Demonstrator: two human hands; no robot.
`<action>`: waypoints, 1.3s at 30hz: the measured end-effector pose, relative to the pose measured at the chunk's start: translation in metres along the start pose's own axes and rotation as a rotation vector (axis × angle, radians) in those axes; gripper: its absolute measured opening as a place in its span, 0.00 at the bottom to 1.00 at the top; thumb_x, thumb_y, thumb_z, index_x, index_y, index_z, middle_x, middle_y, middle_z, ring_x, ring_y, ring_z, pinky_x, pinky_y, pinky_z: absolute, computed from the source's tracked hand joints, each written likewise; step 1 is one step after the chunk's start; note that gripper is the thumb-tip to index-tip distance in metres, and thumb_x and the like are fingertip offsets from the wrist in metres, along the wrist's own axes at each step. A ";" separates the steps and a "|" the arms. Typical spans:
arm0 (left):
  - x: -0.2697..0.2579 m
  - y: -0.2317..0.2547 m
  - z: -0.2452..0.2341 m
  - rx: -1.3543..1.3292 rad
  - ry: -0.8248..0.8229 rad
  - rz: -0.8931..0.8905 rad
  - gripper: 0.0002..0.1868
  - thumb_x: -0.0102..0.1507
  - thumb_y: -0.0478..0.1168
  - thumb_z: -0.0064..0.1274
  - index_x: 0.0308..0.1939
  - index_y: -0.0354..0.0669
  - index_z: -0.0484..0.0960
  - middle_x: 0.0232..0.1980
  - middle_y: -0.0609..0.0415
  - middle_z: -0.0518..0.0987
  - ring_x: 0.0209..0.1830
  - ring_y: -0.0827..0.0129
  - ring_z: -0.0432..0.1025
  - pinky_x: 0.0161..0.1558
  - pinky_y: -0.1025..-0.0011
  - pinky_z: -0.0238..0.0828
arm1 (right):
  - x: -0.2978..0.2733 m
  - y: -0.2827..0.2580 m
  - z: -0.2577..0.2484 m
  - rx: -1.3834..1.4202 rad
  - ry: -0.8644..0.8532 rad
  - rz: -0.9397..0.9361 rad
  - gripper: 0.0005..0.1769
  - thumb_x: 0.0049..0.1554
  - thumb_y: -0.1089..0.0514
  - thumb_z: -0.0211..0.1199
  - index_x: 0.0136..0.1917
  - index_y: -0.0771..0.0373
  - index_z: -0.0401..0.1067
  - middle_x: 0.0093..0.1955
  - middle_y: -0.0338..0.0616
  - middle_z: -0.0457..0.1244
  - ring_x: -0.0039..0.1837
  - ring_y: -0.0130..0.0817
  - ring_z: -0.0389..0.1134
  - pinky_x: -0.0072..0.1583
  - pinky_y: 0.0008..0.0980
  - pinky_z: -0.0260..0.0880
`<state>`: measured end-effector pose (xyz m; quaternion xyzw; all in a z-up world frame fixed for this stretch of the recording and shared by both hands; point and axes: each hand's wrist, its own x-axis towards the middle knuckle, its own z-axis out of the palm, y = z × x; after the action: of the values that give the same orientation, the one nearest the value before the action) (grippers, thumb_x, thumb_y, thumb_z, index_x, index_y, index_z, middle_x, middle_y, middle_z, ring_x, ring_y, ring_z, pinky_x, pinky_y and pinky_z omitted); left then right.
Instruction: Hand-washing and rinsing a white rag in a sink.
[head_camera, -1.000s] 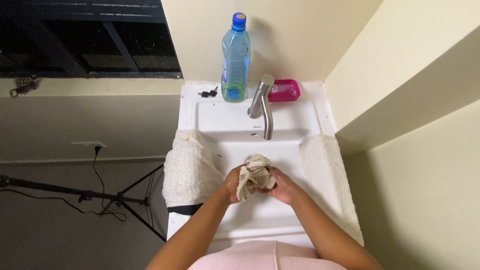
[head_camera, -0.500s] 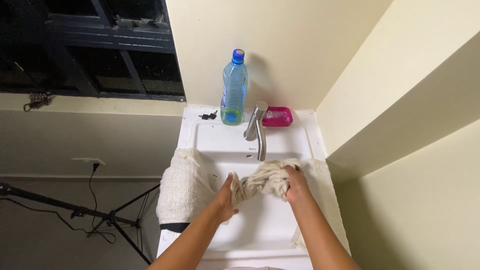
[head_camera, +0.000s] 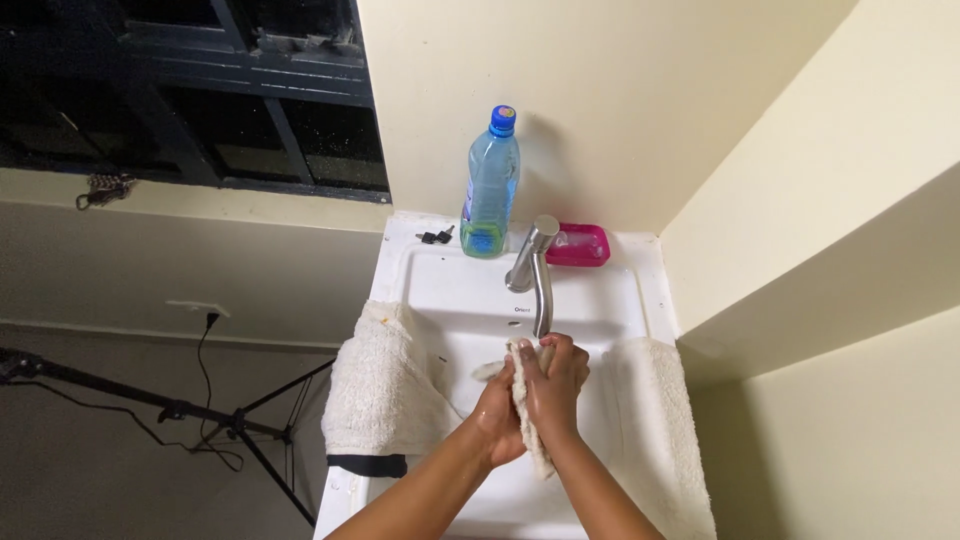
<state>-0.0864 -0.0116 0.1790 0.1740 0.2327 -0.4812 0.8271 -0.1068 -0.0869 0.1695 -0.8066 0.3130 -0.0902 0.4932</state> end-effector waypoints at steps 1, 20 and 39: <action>0.012 0.000 -0.015 -0.004 0.002 0.005 0.28 0.73 0.56 0.29 0.57 0.39 0.78 0.49 0.44 0.82 0.43 0.58 0.79 0.44 0.60 0.82 | -0.005 0.009 0.006 -0.001 -0.007 -0.002 0.21 0.58 0.47 0.63 0.61 0.53 0.64 0.62 0.50 0.53 0.64 0.47 0.59 0.61 0.47 0.68; 0.061 0.025 -0.085 1.032 0.095 0.047 0.41 0.67 0.75 0.35 0.71 0.51 0.63 0.65 0.49 0.76 0.63 0.61 0.72 0.62 0.60 0.67 | 0.026 0.047 0.000 0.738 -0.150 0.532 0.14 0.56 0.63 0.58 0.55 0.57 0.63 0.54 0.50 0.65 0.52 0.47 0.71 0.53 0.48 0.79; 0.050 0.024 -0.082 0.851 0.139 0.357 0.27 0.58 0.27 0.47 0.62 0.46 0.74 0.53 0.52 0.81 0.55 0.62 0.77 0.58 0.65 0.74 | 0.045 0.142 0.003 0.095 -0.191 0.081 0.31 0.61 0.32 0.50 0.56 0.60 0.70 0.54 0.46 0.68 0.57 0.38 0.67 0.62 0.38 0.65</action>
<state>-0.0615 0.0057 0.0847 0.5668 0.0359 -0.3713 0.7346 -0.1296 -0.1567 0.0395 -0.7740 0.2922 -0.0078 0.5617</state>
